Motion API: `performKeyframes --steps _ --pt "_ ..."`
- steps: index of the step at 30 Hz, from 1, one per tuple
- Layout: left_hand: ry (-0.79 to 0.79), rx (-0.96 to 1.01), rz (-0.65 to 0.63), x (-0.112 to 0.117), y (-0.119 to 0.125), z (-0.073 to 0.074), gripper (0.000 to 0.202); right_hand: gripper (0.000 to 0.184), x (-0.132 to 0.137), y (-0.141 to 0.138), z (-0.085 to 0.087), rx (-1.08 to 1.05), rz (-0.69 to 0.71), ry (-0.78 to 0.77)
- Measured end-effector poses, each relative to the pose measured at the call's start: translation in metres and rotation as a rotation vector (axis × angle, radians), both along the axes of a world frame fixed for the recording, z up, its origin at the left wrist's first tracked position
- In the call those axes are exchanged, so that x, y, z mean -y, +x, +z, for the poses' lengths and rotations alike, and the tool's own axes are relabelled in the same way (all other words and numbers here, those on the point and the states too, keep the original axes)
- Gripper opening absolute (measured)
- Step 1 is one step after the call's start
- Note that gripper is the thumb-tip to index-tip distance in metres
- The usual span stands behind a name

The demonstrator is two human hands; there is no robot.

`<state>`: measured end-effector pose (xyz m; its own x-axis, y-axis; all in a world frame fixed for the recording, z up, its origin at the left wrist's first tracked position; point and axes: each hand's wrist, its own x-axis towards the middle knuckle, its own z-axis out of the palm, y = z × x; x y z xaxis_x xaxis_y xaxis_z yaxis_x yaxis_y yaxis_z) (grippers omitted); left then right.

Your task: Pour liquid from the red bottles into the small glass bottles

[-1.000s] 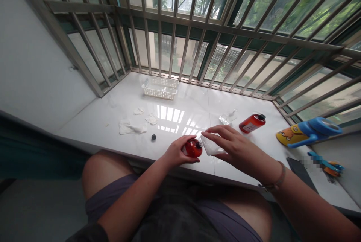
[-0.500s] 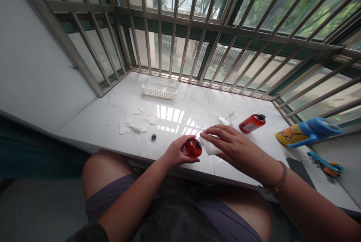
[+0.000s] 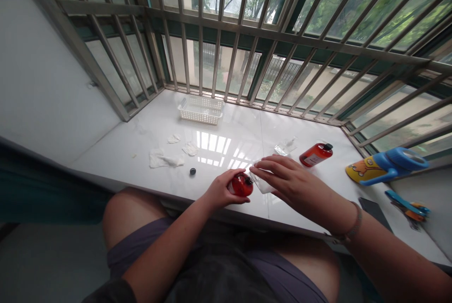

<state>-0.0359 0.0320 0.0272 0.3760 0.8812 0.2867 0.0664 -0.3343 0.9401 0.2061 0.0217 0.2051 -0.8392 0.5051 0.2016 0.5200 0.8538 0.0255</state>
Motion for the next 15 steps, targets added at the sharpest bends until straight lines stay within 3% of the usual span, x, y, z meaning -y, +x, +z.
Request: performKeyframes --steps 9,15 --pt "-0.013 0.014 -0.004 0.000 0.000 0.000 0.094 0.062 0.001 -0.001 0.004 -0.013 0.006 0.007" --pt "-0.013 0.014 -0.003 0.000 0.000 0.002 0.091 0.064 0.001 0.001 -0.007 -0.017 -0.001 -0.016"
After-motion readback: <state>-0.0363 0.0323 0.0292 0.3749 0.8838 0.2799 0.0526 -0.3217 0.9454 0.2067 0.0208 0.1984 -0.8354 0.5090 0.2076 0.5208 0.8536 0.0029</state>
